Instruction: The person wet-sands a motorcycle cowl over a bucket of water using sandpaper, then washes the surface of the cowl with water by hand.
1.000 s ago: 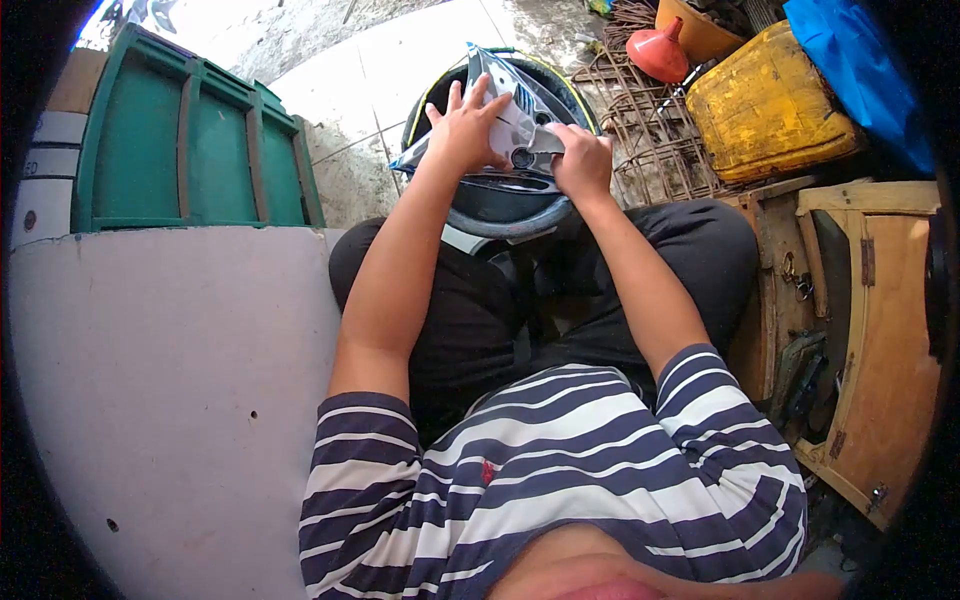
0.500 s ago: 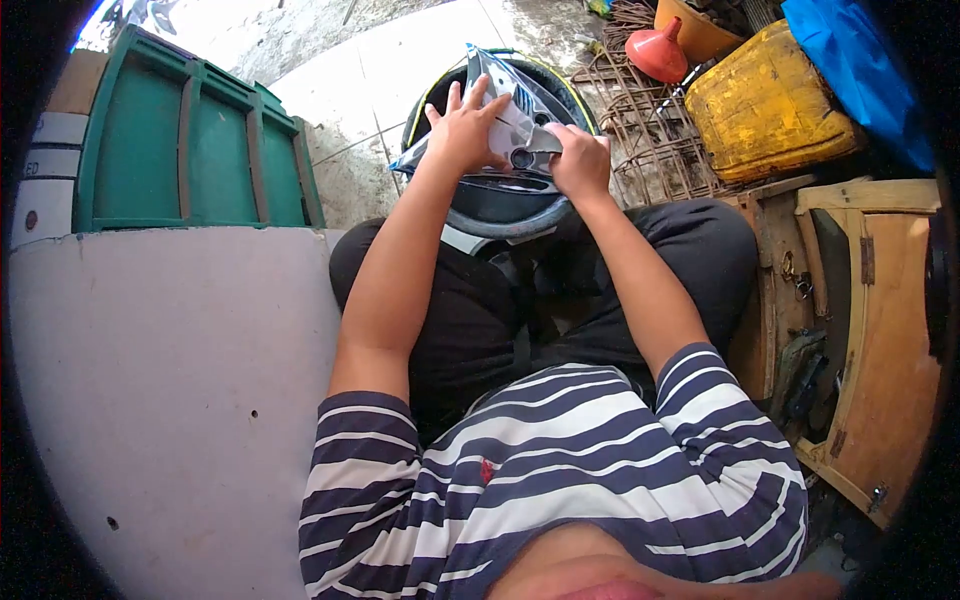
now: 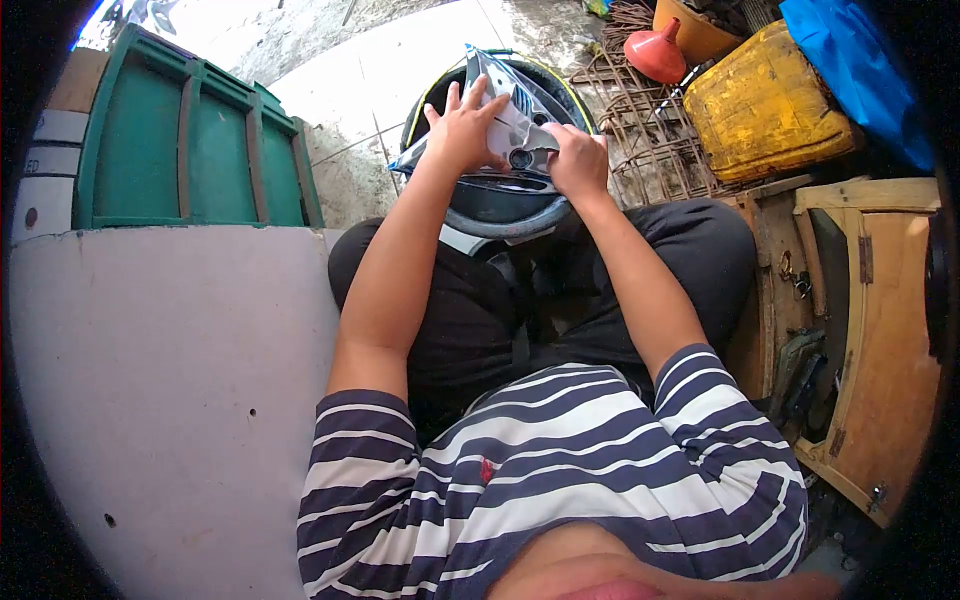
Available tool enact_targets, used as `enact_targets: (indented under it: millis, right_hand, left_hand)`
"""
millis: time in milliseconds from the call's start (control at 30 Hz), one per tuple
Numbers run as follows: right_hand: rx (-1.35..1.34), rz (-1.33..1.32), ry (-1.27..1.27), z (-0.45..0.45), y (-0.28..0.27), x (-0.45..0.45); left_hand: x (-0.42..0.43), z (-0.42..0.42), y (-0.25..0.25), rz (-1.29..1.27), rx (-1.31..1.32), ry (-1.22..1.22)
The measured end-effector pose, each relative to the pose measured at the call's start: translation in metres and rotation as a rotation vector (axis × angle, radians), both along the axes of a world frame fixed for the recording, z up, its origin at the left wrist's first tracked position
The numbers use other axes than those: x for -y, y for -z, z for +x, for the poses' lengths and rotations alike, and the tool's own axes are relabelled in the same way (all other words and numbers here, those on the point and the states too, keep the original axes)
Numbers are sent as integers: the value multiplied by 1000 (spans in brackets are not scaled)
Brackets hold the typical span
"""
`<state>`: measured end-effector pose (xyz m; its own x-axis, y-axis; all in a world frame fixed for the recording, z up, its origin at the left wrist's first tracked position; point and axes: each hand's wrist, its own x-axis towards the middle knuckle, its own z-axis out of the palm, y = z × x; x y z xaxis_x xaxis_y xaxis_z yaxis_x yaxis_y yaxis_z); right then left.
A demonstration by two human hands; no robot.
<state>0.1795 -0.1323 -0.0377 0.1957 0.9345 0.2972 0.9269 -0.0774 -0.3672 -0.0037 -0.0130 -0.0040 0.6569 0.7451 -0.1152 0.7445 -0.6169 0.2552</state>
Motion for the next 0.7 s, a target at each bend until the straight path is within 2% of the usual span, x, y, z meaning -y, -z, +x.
enact_targets:
  millis: [167,300,367,433,500,533,633,700]
  right_hand:
    - [62,100,-93,-5,8,2]
    - [36,0,6,-1,-2,1]
    - [57,108,-136,-9,6,1]
    - [24,121,-108,-9,3,2]
    - [3,-20,32,-2,-6,0]
    - [-4,-10,57,-1,-3,-1]
    - [48,119,-108,-12,5,0]
    - [48,65,-80,-11,4,2]
  left_hand:
    - [-2,1,1,-13,-9,-6]
    - [-1,-1,1,-11,-1,-3]
    - [-2,0,2,-11,1,2]
    - [-2,1,0,-10,4,0]
    - [0,-1,0,-9,3,0]
    - [0,-1,1,-7,5,1]
    - [-2,1,-1,7,-4,9]
    - [-1,1,-1,12,-19,14]
